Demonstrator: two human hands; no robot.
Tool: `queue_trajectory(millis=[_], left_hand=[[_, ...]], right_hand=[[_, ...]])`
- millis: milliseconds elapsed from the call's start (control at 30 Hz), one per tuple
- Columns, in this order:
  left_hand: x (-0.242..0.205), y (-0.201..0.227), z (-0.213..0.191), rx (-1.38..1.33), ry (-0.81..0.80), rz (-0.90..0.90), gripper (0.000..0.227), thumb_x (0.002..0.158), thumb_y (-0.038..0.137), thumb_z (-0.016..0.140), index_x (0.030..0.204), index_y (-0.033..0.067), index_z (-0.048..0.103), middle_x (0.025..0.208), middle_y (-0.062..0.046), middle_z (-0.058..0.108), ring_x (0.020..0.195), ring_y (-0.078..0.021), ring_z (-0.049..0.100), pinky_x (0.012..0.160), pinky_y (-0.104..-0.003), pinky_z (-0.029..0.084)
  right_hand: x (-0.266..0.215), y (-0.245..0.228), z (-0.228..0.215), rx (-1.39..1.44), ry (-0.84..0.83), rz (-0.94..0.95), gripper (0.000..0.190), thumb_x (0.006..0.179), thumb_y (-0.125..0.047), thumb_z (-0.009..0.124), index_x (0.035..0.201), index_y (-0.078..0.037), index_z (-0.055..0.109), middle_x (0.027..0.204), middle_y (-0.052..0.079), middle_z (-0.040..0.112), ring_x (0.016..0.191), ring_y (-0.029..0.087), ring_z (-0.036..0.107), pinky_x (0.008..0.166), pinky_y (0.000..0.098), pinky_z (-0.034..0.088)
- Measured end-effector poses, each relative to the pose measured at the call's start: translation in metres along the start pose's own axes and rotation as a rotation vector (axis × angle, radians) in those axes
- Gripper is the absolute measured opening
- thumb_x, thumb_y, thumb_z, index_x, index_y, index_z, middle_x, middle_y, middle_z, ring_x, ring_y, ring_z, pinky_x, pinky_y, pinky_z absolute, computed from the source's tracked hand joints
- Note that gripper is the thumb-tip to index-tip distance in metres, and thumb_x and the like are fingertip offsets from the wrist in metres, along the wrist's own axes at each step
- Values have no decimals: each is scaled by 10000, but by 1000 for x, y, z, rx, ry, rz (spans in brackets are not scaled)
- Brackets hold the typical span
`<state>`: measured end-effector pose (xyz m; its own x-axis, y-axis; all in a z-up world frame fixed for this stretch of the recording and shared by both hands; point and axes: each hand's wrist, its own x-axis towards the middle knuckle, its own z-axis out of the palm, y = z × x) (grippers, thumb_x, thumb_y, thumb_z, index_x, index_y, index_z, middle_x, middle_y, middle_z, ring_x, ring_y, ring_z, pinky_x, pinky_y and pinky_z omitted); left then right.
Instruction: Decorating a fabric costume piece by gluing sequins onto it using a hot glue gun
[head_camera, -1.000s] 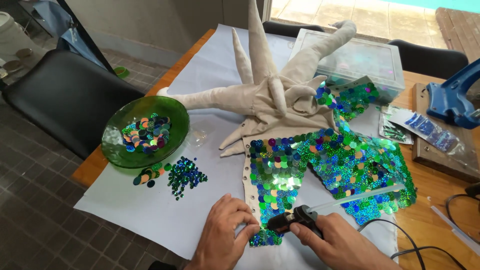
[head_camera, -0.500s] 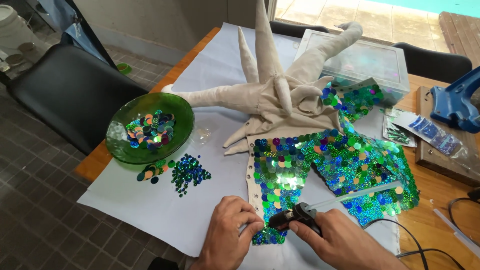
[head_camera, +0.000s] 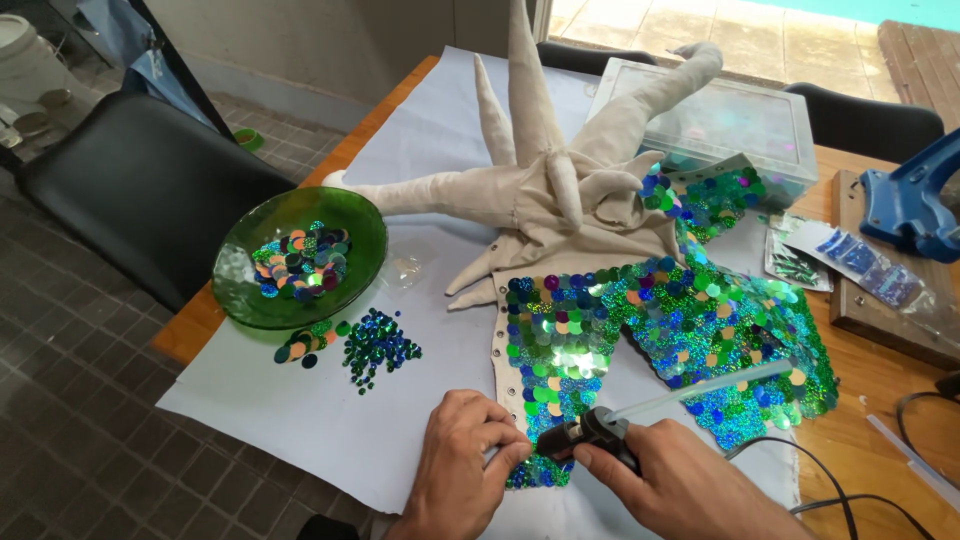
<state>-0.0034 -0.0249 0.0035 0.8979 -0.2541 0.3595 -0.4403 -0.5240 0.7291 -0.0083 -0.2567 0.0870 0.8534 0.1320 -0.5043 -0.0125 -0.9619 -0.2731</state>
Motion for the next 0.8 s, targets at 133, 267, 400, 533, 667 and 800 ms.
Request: queue_trajectory(millis=[133,267,400,533,667,800], left_hand=[[1,1,1,3,-32,-37,91,781,206,870,819,138,825,891,32,707,981,-212,585,832,-397,485],[2,1,3,40,-26,3,89,759,205,888,788,146,828,884,24,707,963,-223,581,810,-415,479],[2,2,7,88,-18,7,96,729,206,908,800,180,849,870,51,706,975,-220,581,811,-438,461],[3,6,6,92,-10,-10,110,698,199,928,792,203,871,841,61,708,963,-211,595,803,-430,475],[5,6,5,73,16,15,128,686,180,928,800,194,873,819,49,704,916,-209,597,756,-406,489],[4,6,0,18,16,36,134,716,133,909,842,151,867,817,19,711,910,-212,606,730,-373,543]], right_hand=[[-5,-4,-12,173,-71,113,447,994,-612,566,857,-229,751,620,-27,543,576,130,489,595,325,361],[-8,0,-14,243,-81,121,443,991,-590,549,865,-226,767,637,-46,575,593,109,527,603,285,388],[-9,2,-14,255,-103,113,417,992,-593,532,971,-306,836,622,-43,492,566,101,458,573,297,339],[-10,5,-12,266,-90,94,406,995,-577,535,986,-309,839,626,-33,483,572,110,448,581,310,323],[-2,20,2,288,-57,64,393,981,-574,557,985,-325,862,615,-41,447,564,106,419,571,309,330],[1,30,10,344,-29,54,459,981,-568,587,805,-187,771,618,-33,507,574,108,460,574,306,333]])
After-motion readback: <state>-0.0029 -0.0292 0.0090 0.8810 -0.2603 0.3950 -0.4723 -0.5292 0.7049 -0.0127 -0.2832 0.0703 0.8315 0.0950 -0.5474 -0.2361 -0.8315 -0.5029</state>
